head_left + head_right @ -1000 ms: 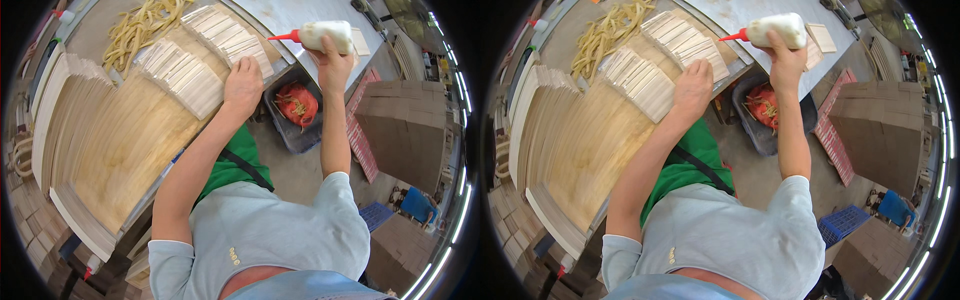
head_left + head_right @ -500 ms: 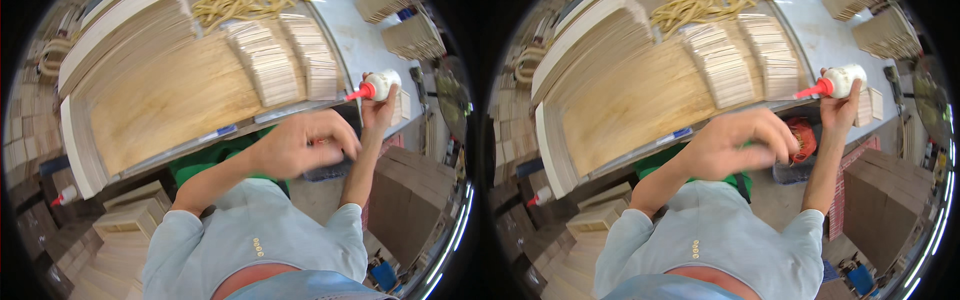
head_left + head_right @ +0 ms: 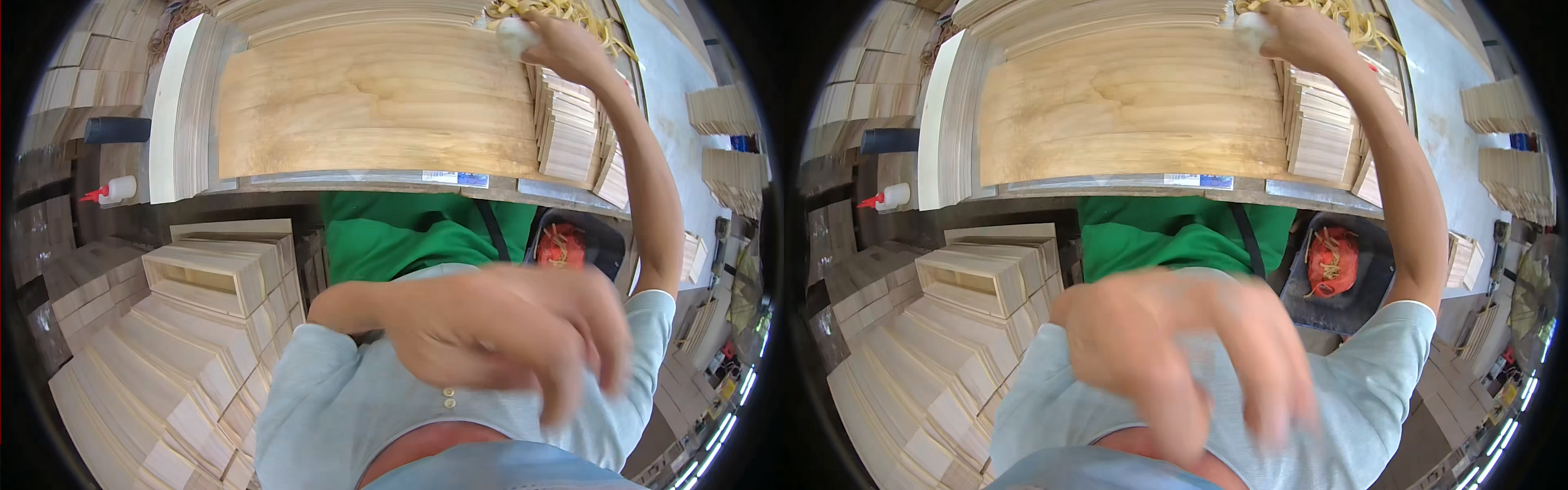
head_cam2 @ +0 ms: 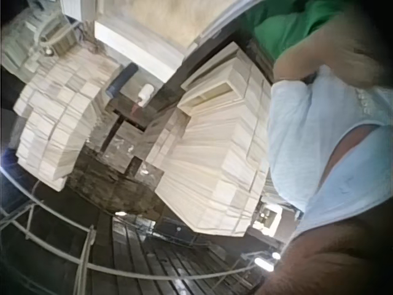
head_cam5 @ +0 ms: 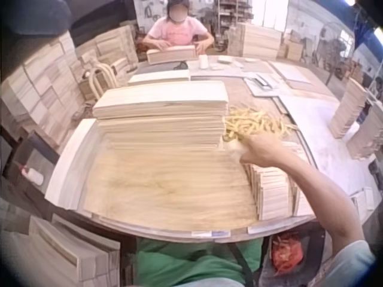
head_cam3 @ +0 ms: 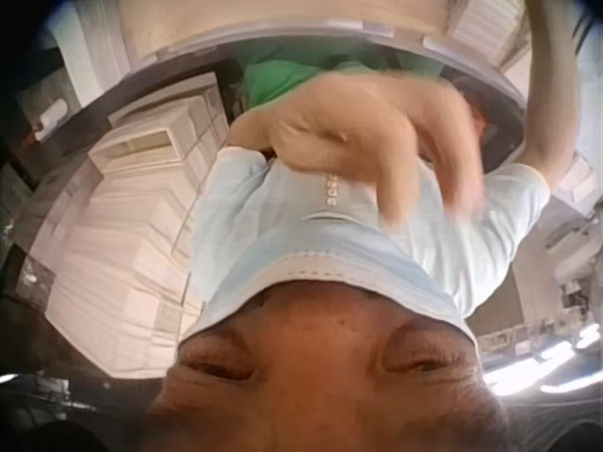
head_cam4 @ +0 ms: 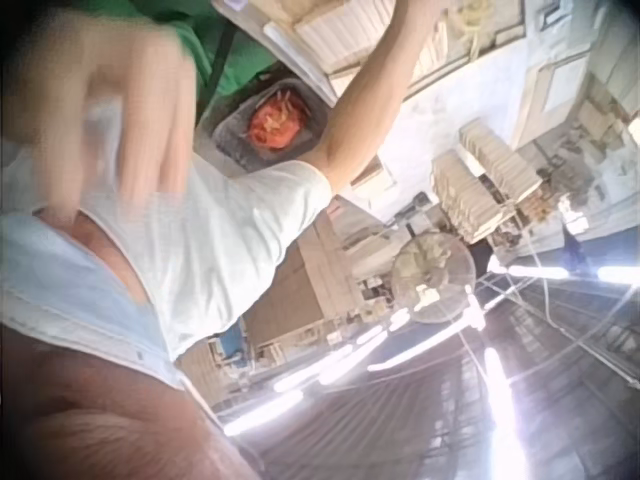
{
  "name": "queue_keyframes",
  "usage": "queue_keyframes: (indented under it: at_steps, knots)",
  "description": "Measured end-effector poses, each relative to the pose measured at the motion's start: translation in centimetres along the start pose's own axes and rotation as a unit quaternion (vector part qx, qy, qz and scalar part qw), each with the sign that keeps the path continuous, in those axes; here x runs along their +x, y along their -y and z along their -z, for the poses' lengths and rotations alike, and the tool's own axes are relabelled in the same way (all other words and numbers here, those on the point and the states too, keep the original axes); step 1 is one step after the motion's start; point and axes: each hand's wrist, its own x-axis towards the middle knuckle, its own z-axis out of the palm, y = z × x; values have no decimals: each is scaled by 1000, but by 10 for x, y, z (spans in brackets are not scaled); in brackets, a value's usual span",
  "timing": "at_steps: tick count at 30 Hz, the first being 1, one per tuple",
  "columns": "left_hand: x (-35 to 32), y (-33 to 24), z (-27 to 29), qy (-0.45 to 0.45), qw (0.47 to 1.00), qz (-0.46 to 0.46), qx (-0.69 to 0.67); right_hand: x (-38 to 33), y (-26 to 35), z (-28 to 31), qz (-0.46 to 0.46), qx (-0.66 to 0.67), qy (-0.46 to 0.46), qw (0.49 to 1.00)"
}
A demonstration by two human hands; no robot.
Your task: Assembling and gluing small wooden components to form boxes in a workshop setting.
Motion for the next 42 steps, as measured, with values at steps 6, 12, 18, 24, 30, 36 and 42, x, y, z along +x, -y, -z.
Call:
queue_keyframes:
  at_steps: [6, 12, 18, 24, 30, 36, 42]
  knots:
    - [-169, -77, 51, -360, 807, 287, 370, 24, 5, -14, -13, -91, 131, 987]
    - [-248, -93, 70, -488, 609, 420, 463, 9, 30, 9, 2, -97, 115, 989]
    - [-110, -67, 108, -273, 732, 313, 539, 15, 96, -13, 106, -298, 184, 931]
    - [-61, 3, 152, -71, 684, 316, 654, 20, 122, -31, 198, -257, 11, 946]
    - [-33, 90, 217, -127, 778, 206, 580, -108, 78, -35, 195, 190, -313, 910]
    - [22, 132, 287, -142, 559, 196, 793, -150, 29, -120, 78, 52, -240, 966]
    - [53, 150, 278, -172, 630, 302, 694, -155, -3, -126, 84, 1, -212, 974]
